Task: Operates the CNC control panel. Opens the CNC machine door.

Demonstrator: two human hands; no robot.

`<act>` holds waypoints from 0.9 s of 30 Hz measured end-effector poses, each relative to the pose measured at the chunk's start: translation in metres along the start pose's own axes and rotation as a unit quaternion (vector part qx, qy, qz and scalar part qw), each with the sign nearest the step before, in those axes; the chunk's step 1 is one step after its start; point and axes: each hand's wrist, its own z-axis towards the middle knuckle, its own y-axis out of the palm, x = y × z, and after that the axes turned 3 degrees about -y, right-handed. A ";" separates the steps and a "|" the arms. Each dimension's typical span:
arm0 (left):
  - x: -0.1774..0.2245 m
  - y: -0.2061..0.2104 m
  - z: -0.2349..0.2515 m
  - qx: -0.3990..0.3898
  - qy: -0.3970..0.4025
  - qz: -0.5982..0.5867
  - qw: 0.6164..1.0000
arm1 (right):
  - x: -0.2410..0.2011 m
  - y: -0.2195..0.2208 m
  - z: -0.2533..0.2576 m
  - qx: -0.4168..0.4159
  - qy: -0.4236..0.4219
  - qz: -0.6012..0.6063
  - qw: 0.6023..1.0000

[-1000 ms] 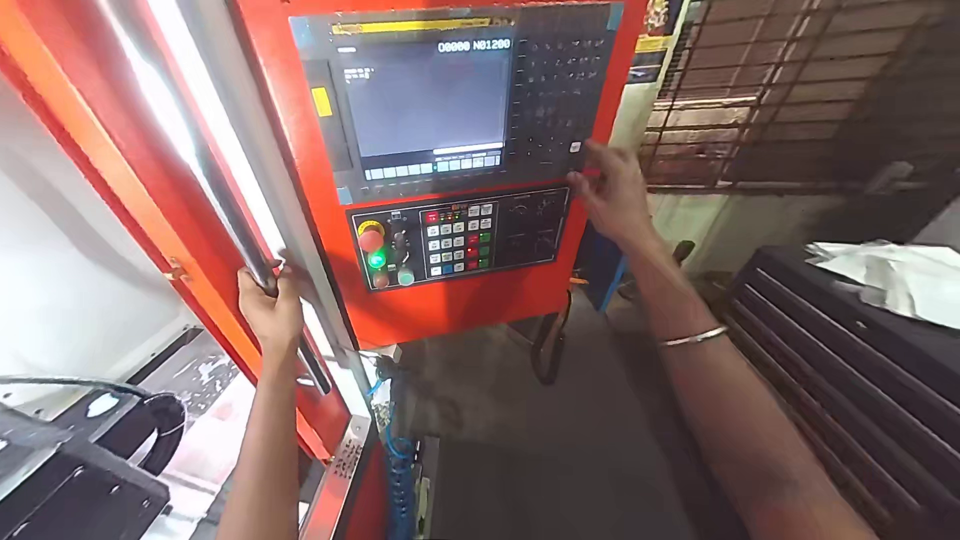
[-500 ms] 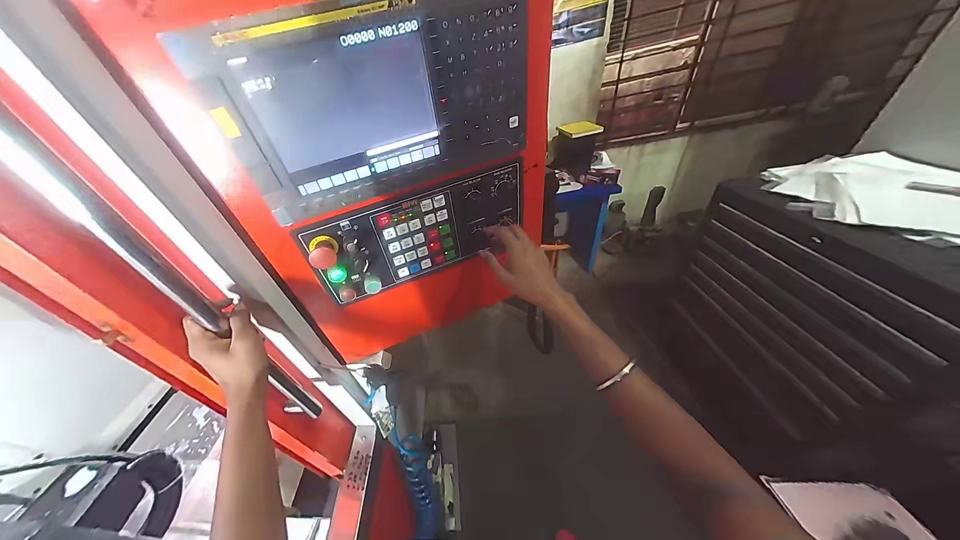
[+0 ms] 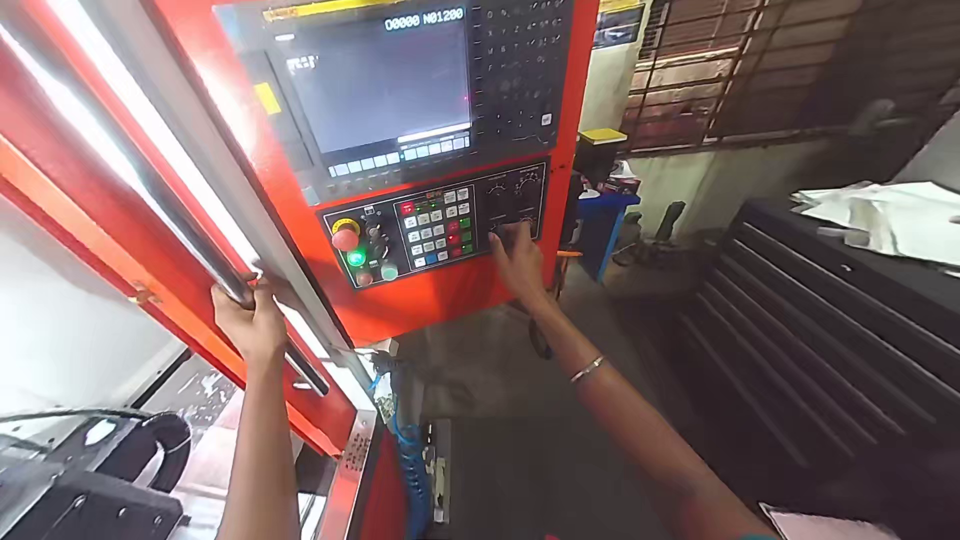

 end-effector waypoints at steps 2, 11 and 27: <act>-0.002 0.000 0.000 0.000 0.000 0.001 1.000 | 0.000 0.004 -0.001 0.015 -0.019 -0.026 0.999; -0.007 -0.002 -0.001 0.001 -0.023 0.017 1.000 | -0.029 -0.004 -0.036 -0.061 -0.141 -0.097 0.983; -0.004 -0.003 -0.003 -0.009 -0.014 0.012 1.000 | -0.107 0.031 -0.072 -0.289 -0.229 -0.162 0.915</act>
